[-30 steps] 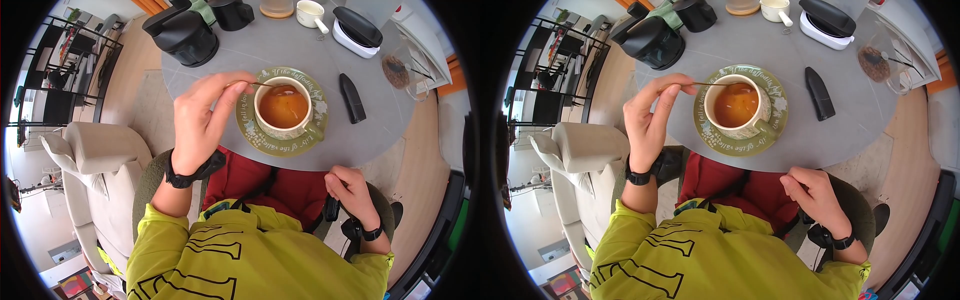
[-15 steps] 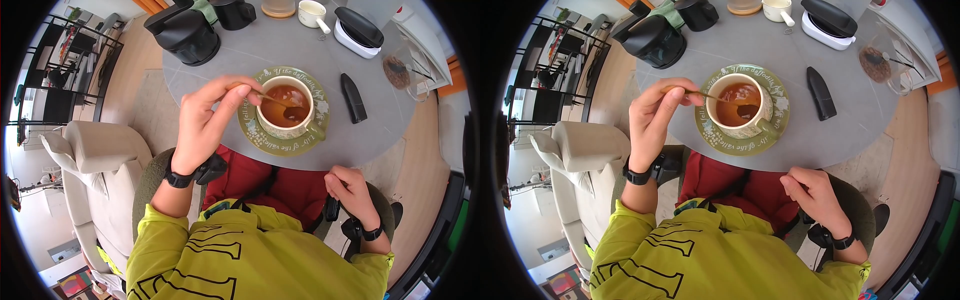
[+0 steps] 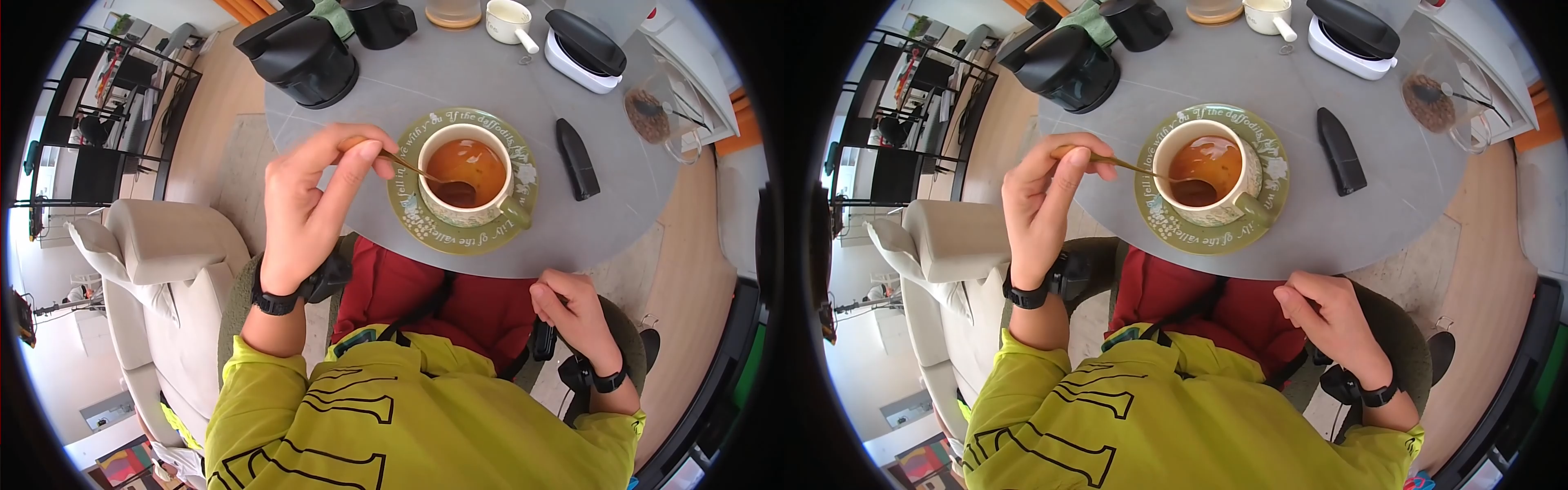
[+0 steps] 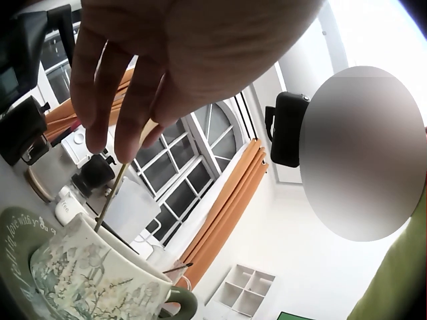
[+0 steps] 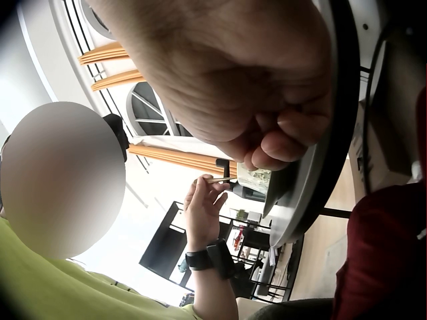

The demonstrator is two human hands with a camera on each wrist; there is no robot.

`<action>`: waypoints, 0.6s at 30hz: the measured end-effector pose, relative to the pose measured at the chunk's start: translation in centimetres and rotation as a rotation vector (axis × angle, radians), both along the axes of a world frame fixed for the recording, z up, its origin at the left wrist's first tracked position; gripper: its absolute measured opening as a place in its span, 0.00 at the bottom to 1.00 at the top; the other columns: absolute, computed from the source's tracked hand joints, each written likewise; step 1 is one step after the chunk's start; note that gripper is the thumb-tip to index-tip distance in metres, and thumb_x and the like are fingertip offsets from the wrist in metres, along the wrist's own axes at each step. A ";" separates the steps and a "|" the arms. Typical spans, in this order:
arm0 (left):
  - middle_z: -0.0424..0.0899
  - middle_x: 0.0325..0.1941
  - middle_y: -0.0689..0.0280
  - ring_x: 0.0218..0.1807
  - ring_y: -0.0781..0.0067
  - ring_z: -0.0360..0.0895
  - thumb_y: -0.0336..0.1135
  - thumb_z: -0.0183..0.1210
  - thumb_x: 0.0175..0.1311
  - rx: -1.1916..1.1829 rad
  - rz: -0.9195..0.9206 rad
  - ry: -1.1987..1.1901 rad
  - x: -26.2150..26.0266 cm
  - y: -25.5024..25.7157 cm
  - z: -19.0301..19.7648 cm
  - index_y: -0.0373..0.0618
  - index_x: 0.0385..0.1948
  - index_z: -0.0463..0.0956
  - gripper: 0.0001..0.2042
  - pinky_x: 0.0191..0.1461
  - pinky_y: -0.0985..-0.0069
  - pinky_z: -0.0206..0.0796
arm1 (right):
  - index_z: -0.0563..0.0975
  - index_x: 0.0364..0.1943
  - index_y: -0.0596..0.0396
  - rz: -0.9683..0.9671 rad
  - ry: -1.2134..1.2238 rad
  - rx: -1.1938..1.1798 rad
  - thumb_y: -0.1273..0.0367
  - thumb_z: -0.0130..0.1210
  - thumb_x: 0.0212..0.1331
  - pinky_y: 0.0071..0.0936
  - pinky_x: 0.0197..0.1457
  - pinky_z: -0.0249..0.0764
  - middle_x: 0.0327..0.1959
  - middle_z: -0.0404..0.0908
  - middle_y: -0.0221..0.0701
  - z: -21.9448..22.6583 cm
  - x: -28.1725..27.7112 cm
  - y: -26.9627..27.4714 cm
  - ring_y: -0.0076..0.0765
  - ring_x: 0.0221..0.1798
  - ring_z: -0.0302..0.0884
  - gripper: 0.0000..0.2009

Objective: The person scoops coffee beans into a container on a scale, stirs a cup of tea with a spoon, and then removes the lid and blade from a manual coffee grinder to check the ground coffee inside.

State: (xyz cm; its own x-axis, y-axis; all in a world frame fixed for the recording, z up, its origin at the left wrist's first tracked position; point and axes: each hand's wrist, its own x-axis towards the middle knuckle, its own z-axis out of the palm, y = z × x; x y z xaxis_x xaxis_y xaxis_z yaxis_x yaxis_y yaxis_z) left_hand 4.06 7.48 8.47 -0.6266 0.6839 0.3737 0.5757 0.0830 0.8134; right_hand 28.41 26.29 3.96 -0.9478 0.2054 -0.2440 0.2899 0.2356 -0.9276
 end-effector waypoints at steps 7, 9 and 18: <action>0.85 0.30 0.64 0.33 0.79 0.80 0.26 0.53 0.66 0.068 -0.043 -0.053 0.6 1.6 -0.9 0.38 0.38 0.80 0.07 0.38 0.81 0.69 | 0.69 0.22 0.62 0.000 -0.011 -0.003 0.70 0.52 0.64 0.23 0.23 0.65 0.16 0.70 0.31 0.0 0.0 0.0 0.25 0.18 0.70 0.14; 0.84 0.29 0.63 0.32 0.77 0.80 0.26 0.54 0.66 0.050 -0.019 0.038 0.5 1.8 -0.8 0.38 0.38 0.80 0.07 0.38 0.81 0.69 | 0.69 0.22 0.62 -0.002 -0.009 0.000 0.70 0.52 0.64 0.23 0.23 0.65 0.16 0.70 0.31 0.1 0.1 -0.1 0.25 0.18 0.70 0.14; 0.82 0.26 0.64 0.30 0.77 0.79 0.26 0.54 0.65 -0.043 0.054 0.146 0.1 0.4 0.4 0.38 0.36 0.80 0.06 0.36 0.81 0.69 | 0.71 0.23 0.62 0.011 0.016 0.007 0.71 0.52 0.64 0.23 0.24 0.66 0.17 0.72 0.31 0.2 0.1 0.0 0.25 0.19 0.71 0.12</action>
State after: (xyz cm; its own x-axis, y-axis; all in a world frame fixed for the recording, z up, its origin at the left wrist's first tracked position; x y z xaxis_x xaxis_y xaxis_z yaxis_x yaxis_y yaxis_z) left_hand 4.18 7.89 8.86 -0.6043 0.6678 0.4345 0.6810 0.1498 0.7168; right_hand 28.52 26.29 4.18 -0.9537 0.1965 -0.2277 0.2727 0.2450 -0.9304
